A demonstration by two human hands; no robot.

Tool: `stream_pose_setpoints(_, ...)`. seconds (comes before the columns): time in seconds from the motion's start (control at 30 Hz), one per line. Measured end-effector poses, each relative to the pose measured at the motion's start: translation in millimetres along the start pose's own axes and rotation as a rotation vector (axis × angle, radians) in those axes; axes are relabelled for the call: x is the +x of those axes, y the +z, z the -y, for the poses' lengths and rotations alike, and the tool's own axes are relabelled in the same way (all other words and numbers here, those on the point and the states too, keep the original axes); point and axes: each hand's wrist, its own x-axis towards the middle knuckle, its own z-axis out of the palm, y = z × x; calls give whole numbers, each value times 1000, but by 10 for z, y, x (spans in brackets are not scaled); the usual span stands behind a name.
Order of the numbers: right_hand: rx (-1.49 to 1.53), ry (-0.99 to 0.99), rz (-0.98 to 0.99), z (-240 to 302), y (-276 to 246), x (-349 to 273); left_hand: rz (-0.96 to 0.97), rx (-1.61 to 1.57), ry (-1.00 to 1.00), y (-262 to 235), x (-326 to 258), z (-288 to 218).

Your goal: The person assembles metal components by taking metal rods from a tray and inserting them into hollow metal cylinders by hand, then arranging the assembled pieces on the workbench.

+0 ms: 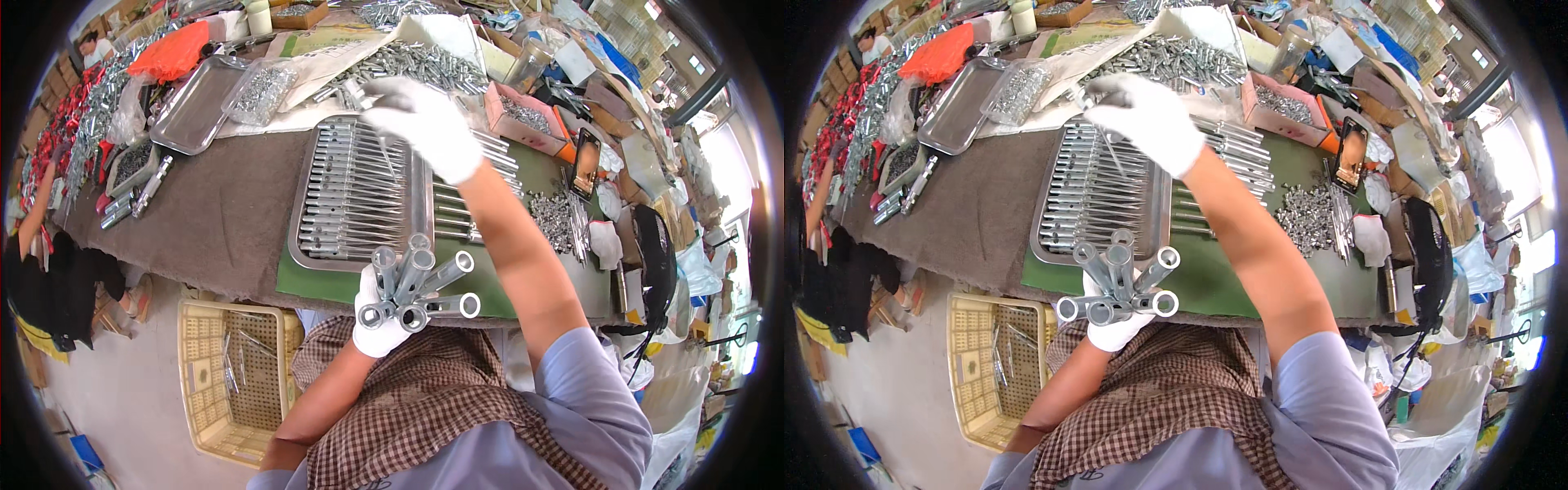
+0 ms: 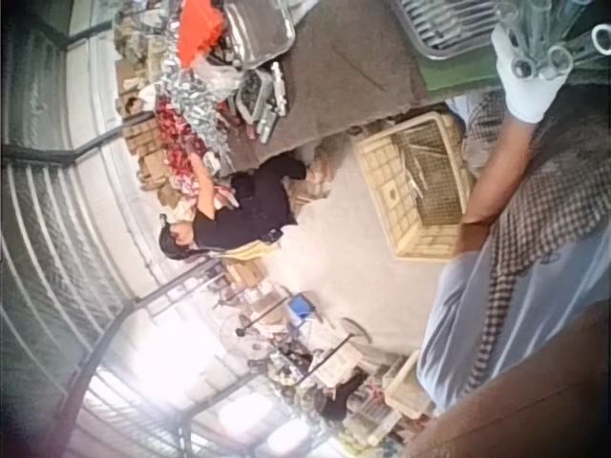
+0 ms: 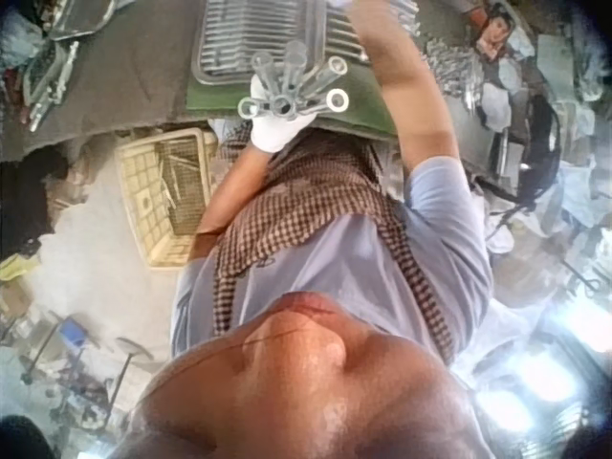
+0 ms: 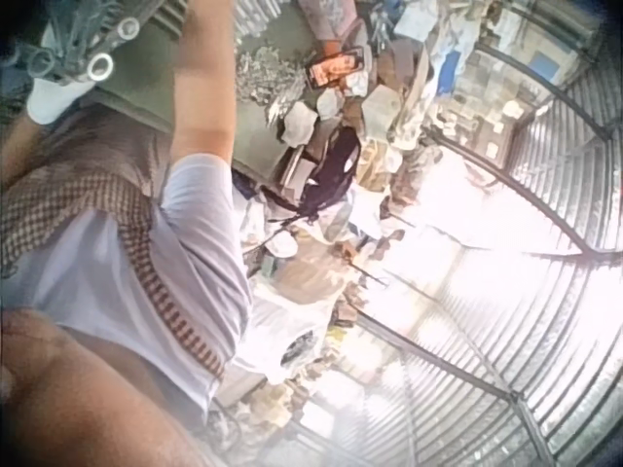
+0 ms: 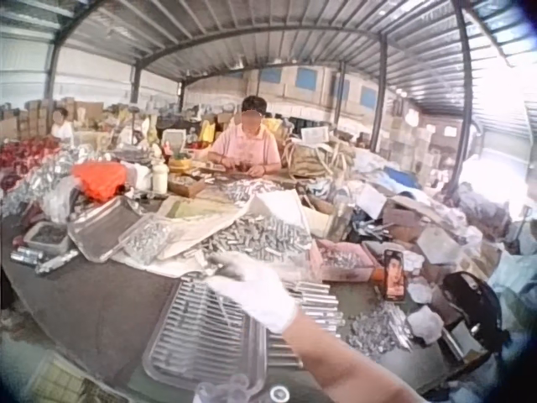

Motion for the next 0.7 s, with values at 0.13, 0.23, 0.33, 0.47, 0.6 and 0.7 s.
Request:
stream_pose_setpoints(0.13, 228, -119, -109, 753, -215, -602, 35, 373, 209, 10, 60, -10)
stream_pose_setpoints(0.23, 172, -232, -129, 994, -196, -921, 4, 542, 271, 16, 52, -24)
stream_pose_setpoints(0.33, 24, -255, -50, 970, -254, -1073, -62, 870, 420, 87, 132, -62)
stream_pose_setpoints(0.47, -37, -317, -120, 897, -135, -1100, -143, 867, 394, 56, 57, -72)
stream_pose_setpoints(0.6, -209, -375, -64, 825, -82, -1032, -115, 1186, 556, -8, 76, -15)
stream_pose_setpoints(0.7, -348, -416, -3, 728, 2, -1105, -136, 828, 450, -23, 70, 77)
